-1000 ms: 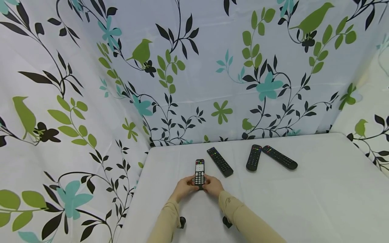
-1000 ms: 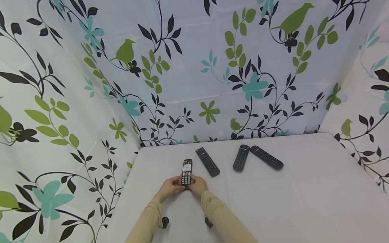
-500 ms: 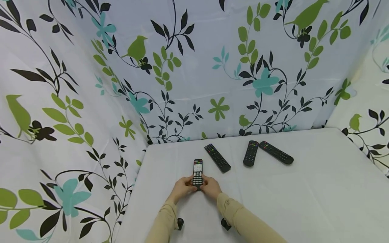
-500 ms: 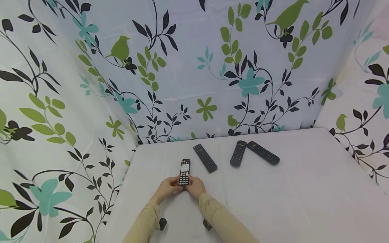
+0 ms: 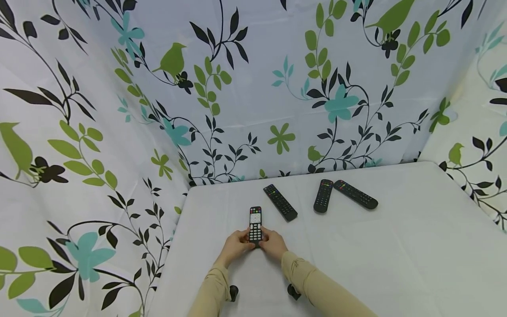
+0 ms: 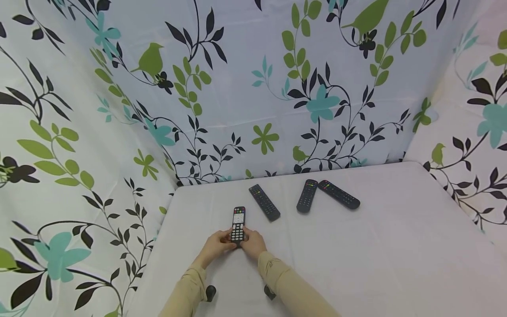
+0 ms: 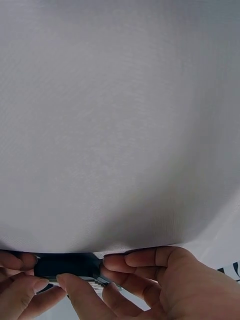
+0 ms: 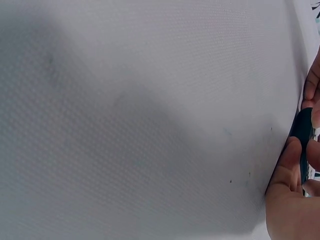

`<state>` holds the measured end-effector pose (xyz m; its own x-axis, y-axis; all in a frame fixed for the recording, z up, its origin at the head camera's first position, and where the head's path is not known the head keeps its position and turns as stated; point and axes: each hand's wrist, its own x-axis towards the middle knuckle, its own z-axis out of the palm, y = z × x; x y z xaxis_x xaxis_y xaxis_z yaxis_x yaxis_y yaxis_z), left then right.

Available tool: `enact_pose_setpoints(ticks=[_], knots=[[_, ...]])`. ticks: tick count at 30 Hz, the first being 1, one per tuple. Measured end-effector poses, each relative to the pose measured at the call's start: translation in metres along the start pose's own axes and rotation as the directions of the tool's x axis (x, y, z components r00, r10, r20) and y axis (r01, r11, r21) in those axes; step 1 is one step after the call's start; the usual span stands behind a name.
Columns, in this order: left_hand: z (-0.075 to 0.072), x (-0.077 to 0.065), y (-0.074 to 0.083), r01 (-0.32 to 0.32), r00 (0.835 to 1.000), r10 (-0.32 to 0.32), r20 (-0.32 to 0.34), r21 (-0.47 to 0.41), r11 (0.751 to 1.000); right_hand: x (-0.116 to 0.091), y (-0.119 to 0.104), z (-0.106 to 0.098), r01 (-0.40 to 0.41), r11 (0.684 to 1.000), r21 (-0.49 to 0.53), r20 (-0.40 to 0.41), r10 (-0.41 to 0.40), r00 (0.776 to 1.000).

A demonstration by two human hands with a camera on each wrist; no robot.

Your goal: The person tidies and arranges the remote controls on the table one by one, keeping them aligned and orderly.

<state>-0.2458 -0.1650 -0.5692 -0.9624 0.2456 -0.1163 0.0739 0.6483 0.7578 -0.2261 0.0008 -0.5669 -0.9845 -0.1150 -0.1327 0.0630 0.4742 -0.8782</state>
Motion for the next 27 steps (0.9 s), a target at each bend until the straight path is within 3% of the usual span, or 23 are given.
enact_pose_setpoints(ticks=[20,27], knots=[[-0.002,-0.001,0.002,-0.029,1.0,0.03,0.006,-0.067,0.997,0.0,0.003,0.004,0.012,1.0,0.027,-0.005,-0.012,1.0],[-0.002,0.0,0.0,-0.031,0.999,0.031,0.009,-0.043,0.999,0.003,0.01,0.007,0.04,0.999,0.014,-0.004,-0.04,0.999]])
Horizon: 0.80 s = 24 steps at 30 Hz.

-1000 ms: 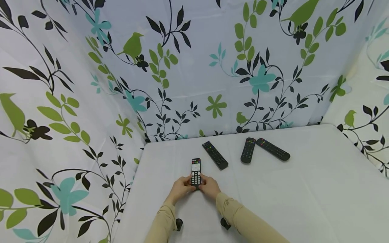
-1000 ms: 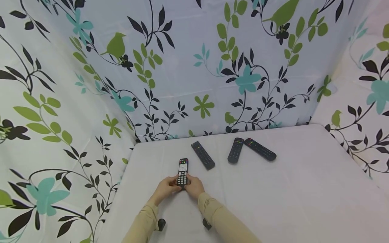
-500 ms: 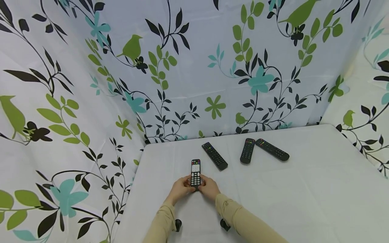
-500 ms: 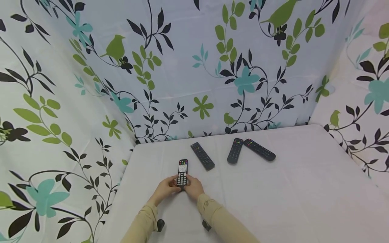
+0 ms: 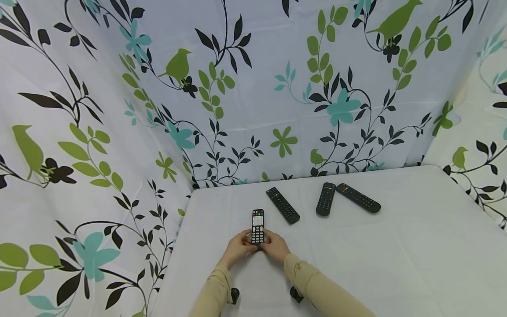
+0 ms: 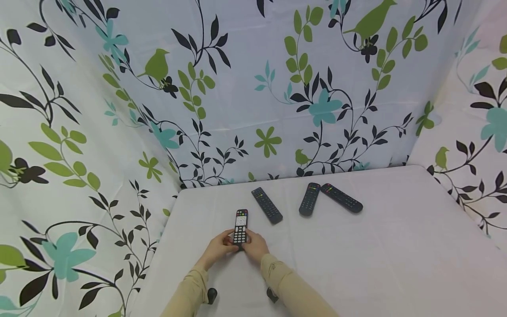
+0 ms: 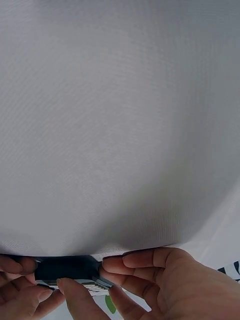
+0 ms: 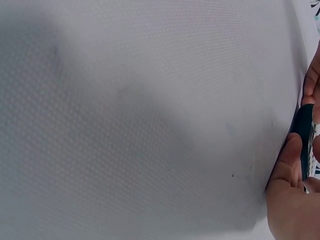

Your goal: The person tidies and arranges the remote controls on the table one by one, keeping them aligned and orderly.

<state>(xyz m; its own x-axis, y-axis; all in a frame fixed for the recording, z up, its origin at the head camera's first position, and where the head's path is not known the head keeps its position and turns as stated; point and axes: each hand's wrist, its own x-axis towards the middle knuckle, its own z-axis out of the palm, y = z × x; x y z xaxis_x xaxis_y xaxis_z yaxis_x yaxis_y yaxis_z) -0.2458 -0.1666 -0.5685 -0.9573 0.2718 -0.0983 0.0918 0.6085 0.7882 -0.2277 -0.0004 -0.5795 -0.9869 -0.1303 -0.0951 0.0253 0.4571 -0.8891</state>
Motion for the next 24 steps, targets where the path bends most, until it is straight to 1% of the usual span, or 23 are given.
enact_pose_setpoints(ticks=[5,8,11,13,15,16,19,22,24], knots=[[-0.001,-0.001,0.001,-0.002,1.0,0.002,-0.001,0.023,1.0,0.002,0.002,-0.001,-0.006,1.0,0.029,0.011,0.006,1.0],[-0.001,-0.001,0.002,-0.007,1.0,0.008,-0.013,0.039,0.999,0.002,0.002,-0.002,-0.009,1.0,0.024,0.007,0.009,1.0],[-0.001,-0.002,0.006,0.005,0.999,-0.003,-0.046,0.061,0.998,0.0,-0.002,-0.005,-0.011,1.0,0.01,-0.01,0.011,1.0],[-0.001,0.0,0.009,0.009,0.996,-0.002,-0.085,0.079,0.997,-0.001,-0.006,-0.01,-0.003,1.0,-0.004,-0.026,0.003,1.0],[-0.001,0.002,0.014,0.018,0.991,-0.006,-0.133,0.084,0.996,-0.001,-0.009,-0.017,0.006,1.0,-0.015,-0.037,-0.007,0.999],[-0.001,0.004,0.018,0.01,0.987,0.004,-0.16,0.084,0.996,0.0,-0.011,-0.021,0.009,1.0,-0.02,-0.039,-0.01,0.999],[0.001,0.01,0.031,0.002,0.975,0.01,-0.222,0.056,0.998,0.005,-0.014,-0.034,0.035,0.998,-0.043,-0.047,-0.037,0.998],[0.007,0.015,0.047,-0.021,0.966,0.023,-0.258,0.012,1.0,0.012,-0.015,-0.048,0.065,0.995,-0.074,-0.07,-0.07,0.995],[0.013,0.02,0.056,-0.028,0.964,0.023,-0.264,-0.015,1.0,0.016,-0.017,-0.059,0.07,0.994,-0.082,-0.093,-0.078,0.993]])
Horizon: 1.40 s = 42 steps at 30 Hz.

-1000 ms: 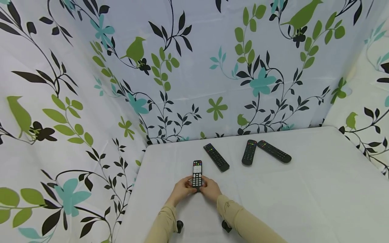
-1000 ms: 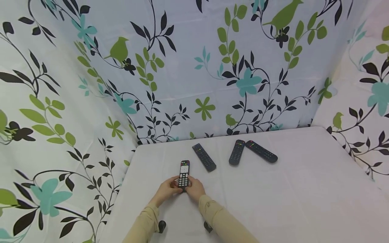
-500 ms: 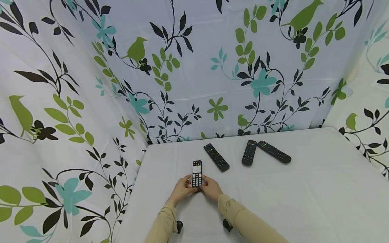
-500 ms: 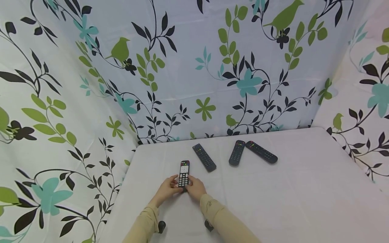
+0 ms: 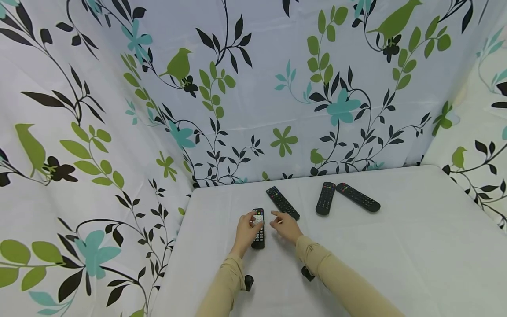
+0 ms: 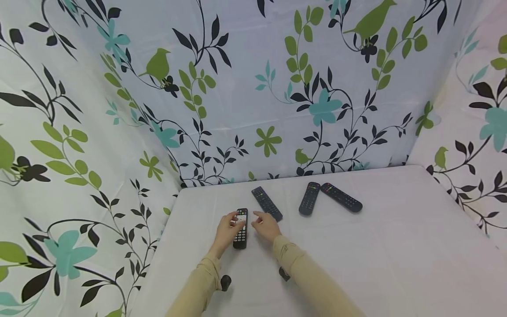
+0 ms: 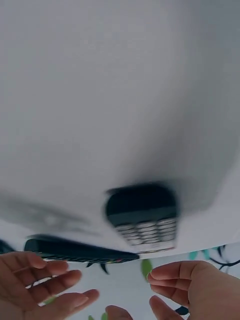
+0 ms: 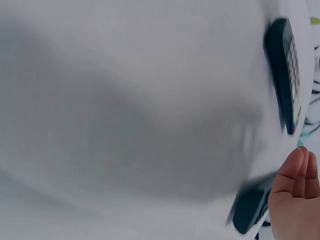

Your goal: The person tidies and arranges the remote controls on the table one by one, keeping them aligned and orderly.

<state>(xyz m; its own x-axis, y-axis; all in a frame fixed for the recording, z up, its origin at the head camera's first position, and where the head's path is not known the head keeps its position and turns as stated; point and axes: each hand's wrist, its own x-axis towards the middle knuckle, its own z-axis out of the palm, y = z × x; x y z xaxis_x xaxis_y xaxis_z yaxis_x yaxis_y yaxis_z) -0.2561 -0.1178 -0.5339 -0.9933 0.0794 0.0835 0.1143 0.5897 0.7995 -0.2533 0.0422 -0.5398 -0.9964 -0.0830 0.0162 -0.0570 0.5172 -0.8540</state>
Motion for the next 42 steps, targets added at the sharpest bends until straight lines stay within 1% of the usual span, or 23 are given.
enact_pose_setpoints(ticks=[3,6,10,13,14,16,17,18,19,20,21,22,23,24,25,26,29,30,32,34,37,39,42], knots=[[0.015,0.005,0.01,0.009,1.0,-0.009,-0.003,-0.048,0.999,0.008,0.003,-0.017,-0.007,1.0,-0.005,-0.043,0.006,0.999],[0.03,0.01,0.018,0.032,0.999,-0.033,-0.011,-0.102,0.994,0.017,0.008,-0.031,-0.017,1.0,-0.014,-0.095,0.015,0.995],[0.049,0.017,0.029,0.107,0.994,-0.108,0.004,-0.164,0.981,0.027,0.019,-0.048,-0.018,0.998,-0.06,-0.145,0.009,0.989],[0.062,0.023,0.036,0.183,0.983,-0.178,0.041,-0.176,0.967,0.037,0.03,-0.057,-0.038,0.995,-0.091,-0.136,0.026,0.99],[0.066,0.025,0.039,0.206,0.979,-0.2,0.05,-0.177,0.963,0.043,0.038,-0.057,-0.041,0.994,-0.104,-0.126,0.028,0.992],[0.073,0.028,0.043,0.239,0.971,-0.232,0.057,-0.196,0.951,0.05,0.051,-0.056,0.007,0.99,-0.143,-0.107,-0.022,0.994],[0.077,0.029,0.044,0.253,0.967,-0.248,0.053,-0.2,0.947,0.062,0.071,-0.05,0.044,0.986,-0.163,-0.111,-0.063,0.992],[0.081,0.029,0.045,0.268,0.964,-0.263,0.048,-0.2,0.942,0.071,0.086,-0.046,0.067,0.982,-0.178,-0.1,-0.086,0.991],[0.085,0.029,0.045,0.277,0.961,-0.274,0.042,-0.204,0.939,0.081,0.105,-0.039,0.111,0.973,-0.203,-0.104,-0.134,0.985],[0.088,0.029,0.045,0.284,0.958,-0.283,0.037,-0.204,0.937,0.086,0.114,-0.035,0.123,0.967,-0.224,-0.087,-0.146,0.986],[0.092,0.028,0.044,0.292,0.956,-0.291,0.034,-0.209,0.933,0.087,0.116,-0.033,0.112,0.967,-0.227,-0.07,-0.13,0.989],[0.095,0.027,0.043,0.302,0.953,-0.302,0.031,-0.205,0.931,0.089,0.12,-0.03,0.083,0.97,-0.229,-0.057,-0.099,0.993],[0.097,0.026,0.042,0.312,0.949,-0.313,0.03,-0.209,0.927,0.088,0.119,-0.029,0.046,0.978,-0.205,-0.044,-0.056,0.997],[0.099,0.025,0.041,0.319,0.947,-0.32,0.031,-0.221,0.922,0.078,0.102,-0.034,-0.011,0.982,-0.189,-0.016,0.008,1.0],[0.1,0.025,0.041,0.322,0.945,-0.324,0.03,-0.231,0.918,0.072,0.093,-0.036,-0.039,0.981,-0.191,-0.007,0.038,0.999],[0.101,0.024,0.04,0.326,0.944,-0.328,0.031,-0.243,0.914,0.061,0.075,-0.042,-0.089,0.978,-0.19,0.014,0.094,0.995],[0.101,0.025,0.04,0.331,0.942,-0.335,0.029,-0.257,0.908,0.043,0.054,-0.048,-0.09,0.975,-0.203,0.015,0.095,0.995],[0.101,0.025,0.041,0.333,0.941,-0.336,0.033,-0.259,0.907,0.039,0.051,-0.049,-0.086,0.97,-0.227,0.015,0.092,0.996],[0.101,0.025,0.041,0.335,0.941,-0.336,0.038,-0.258,0.906,0.034,0.047,-0.05,-0.094,0.968,-0.234,0.014,0.1,0.995],[0.101,0.025,0.041,0.333,0.941,-0.335,0.04,-0.259,0.906,0.034,0.047,-0.05,-0.114,0.968,-0.224,0.016,0.12,0.993],[0.103,0.024,0.039,0.331,0.942,-0.334,0.035,-0.266,0.905,0.034,0.051,-0.047,-0.142,0.97,-0.197,0.021,0.149,0.989],[0.104,0.023,0.037,0.324,0.944,-0.328,0.032,-0.27,0.907,0.034,0.053,-0.046,-0.147,0.97,-0.194,0.025,0.155,0.988],[0.103,0.021,0.035,0.325,0.945,-0.324,0.051,-0.279,0.904,0.032,0.055,-0.045,-0.158,0.971,-0.18,0.033,0.167,0.985]])
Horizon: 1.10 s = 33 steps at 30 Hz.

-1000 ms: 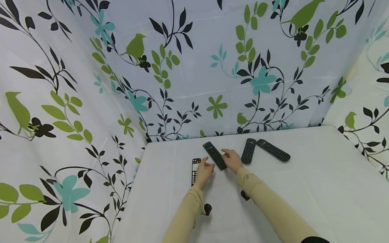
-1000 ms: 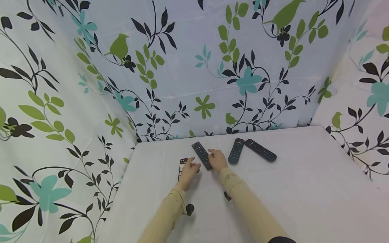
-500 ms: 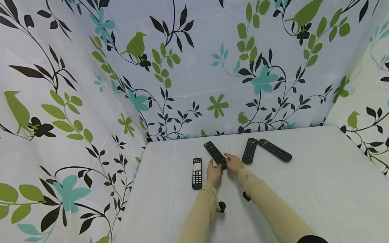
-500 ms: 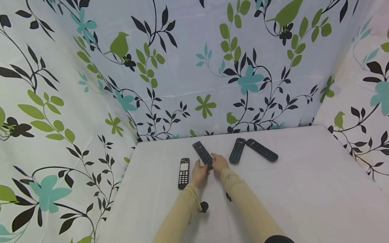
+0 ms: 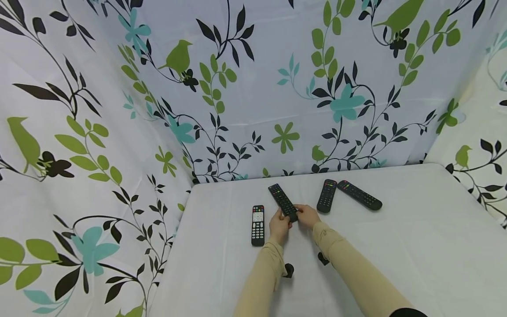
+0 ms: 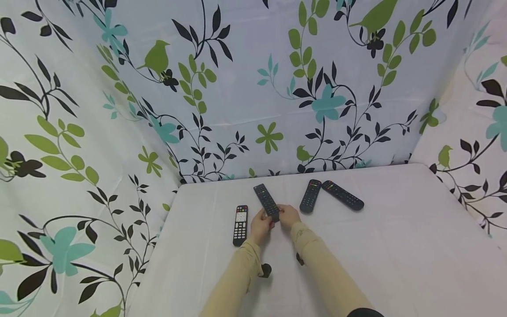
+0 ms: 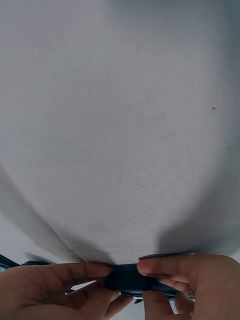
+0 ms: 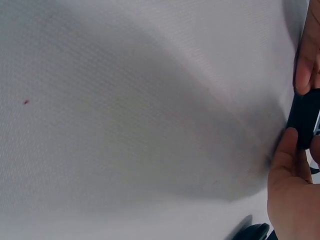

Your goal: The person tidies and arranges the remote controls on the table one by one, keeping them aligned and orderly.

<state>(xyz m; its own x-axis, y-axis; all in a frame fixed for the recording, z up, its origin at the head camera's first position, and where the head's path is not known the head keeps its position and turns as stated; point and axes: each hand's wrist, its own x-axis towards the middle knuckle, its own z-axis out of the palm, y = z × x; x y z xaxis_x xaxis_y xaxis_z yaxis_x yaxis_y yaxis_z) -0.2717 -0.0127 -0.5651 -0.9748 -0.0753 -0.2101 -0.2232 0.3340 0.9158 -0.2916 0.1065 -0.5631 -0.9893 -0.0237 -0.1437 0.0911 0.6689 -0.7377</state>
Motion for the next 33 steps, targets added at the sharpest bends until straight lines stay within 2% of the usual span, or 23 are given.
enact_pose_setpoints(ticks=[7,10,11,14,17,18,19,22,27,33], knots=[[-0.007,-0.003,0.002,0.014,0.999,-0.014,0.031,-0.018,1.0,-0.005,0.0,-0.001,-0.033,0.999,0.018,0.016,0.032,0.999],[-0.007,0.0,-0.003,-0.011,0.999,0.012,0.034,-0.023,1.0,-0.007,0.001,-0.002,-0.05,0.998,0.045,0.038,0.048,0.998],[-0.006,0.002,-0.007,-0.06,0.998,0.061,0.028,-0.025,0.998,-0.007,0.002,-0.002,-0.055,0.997,0.057,0.051,0.053,0.997],[-0.005,0.002,-0.011,-0.089,0.996,0.089,0.015,0.004,0.996,-0.009,0.003,-0.003,-0.064,0.993,0.095,0.099,0.055,0.994],[-0.004,-0.004,-0.01,-0.084,0.996,0.084,-0.006,0.022,0.996,-0.011,0.003,-0.003,-0.082,0.986,0.146,0.146,0.061,0.987],[-0.005,-0.007,-0.007,-0.046,0.999,0.046,-0.007,0.035,0.998,-0.013,0.003,-0.002,-0.079,0.984,0.157,0.153,0.055,0.987],[-0.006,-0.009,-0.007,-0.043,0.999,0.043,-0.013,0.047,0.998,-0.014,0.004,-0.001,-0.088,0.98,0.176,0.161,0.059,0.985],[-0.009,-0.018,-0.006,-0.049,0.999,0.05,-0.015,0.083,0.995,-0.018,0.007,0.003,-0.093,0.974,0.207,0.173,0.057,0.983],[-0.016,-0.027,-0.01,-0.096,0.995,0.097,0.002,0.147,0.984,-0.026,0.01,0.012,-0.118,0.956,0.27,0.164,0.075,0.984],[-0.018,-0.035,-0.013,-0.099,0.995,0.097,0.026,0.127,0.987,-0.038,0.009,0.016,-0.098,0.956,0.277,0.128,0.065,0.99]])
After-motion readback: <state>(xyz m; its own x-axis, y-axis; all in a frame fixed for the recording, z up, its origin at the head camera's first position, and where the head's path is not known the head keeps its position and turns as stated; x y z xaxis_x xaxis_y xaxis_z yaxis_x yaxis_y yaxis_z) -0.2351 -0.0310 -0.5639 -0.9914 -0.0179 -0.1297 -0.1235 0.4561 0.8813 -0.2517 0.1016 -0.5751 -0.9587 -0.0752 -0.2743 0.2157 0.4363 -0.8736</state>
